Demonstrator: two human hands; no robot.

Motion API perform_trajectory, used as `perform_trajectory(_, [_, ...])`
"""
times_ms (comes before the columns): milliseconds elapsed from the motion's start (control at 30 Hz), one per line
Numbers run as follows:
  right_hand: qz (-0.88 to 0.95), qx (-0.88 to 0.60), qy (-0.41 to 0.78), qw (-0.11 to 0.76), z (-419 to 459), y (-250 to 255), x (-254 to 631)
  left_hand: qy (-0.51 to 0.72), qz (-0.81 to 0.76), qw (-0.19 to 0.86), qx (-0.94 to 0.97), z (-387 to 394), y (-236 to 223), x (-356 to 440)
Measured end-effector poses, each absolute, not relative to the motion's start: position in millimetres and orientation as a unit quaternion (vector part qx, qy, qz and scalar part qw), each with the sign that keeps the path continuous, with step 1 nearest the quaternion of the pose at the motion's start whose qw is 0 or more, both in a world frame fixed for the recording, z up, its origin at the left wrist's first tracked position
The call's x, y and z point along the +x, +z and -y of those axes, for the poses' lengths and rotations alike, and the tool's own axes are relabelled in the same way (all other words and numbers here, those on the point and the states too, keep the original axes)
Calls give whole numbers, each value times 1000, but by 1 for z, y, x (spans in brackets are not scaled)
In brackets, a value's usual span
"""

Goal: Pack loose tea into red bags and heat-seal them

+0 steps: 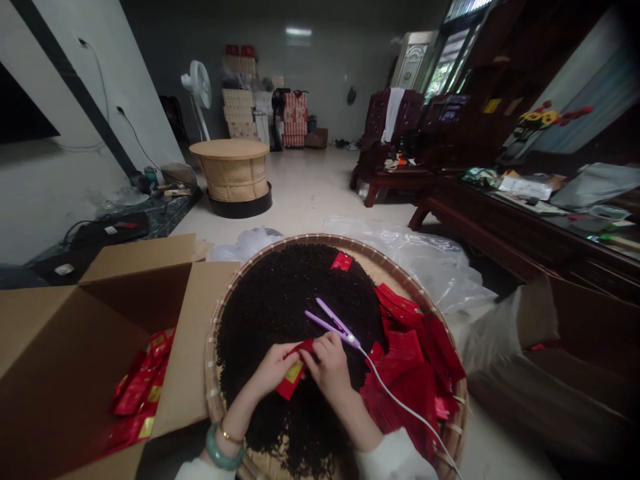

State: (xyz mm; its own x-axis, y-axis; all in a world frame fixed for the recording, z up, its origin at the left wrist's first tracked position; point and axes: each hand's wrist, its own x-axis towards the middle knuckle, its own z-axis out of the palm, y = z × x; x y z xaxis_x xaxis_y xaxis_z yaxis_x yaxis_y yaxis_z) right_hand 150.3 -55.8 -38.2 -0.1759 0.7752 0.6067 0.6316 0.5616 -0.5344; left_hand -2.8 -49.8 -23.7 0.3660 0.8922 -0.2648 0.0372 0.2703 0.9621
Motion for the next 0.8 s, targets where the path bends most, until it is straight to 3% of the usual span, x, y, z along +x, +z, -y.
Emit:
perform_trajectory(167, [709,-488,153,486,54,-30,163,346,-513,569,541,43,-24,-15])
perform_trajectory(300, [661,-498,223,516,52,-33,165,384,-529,594,468,41,-23,-17])
perform_trajectory(533, [612,-452,464,454,58,-32,153,443,-508,650,351,46,-13,-18])
perform_trajectory(800, [543,-424,590,421,50,-31,155,397,-489,676,383,48,-11,-17])
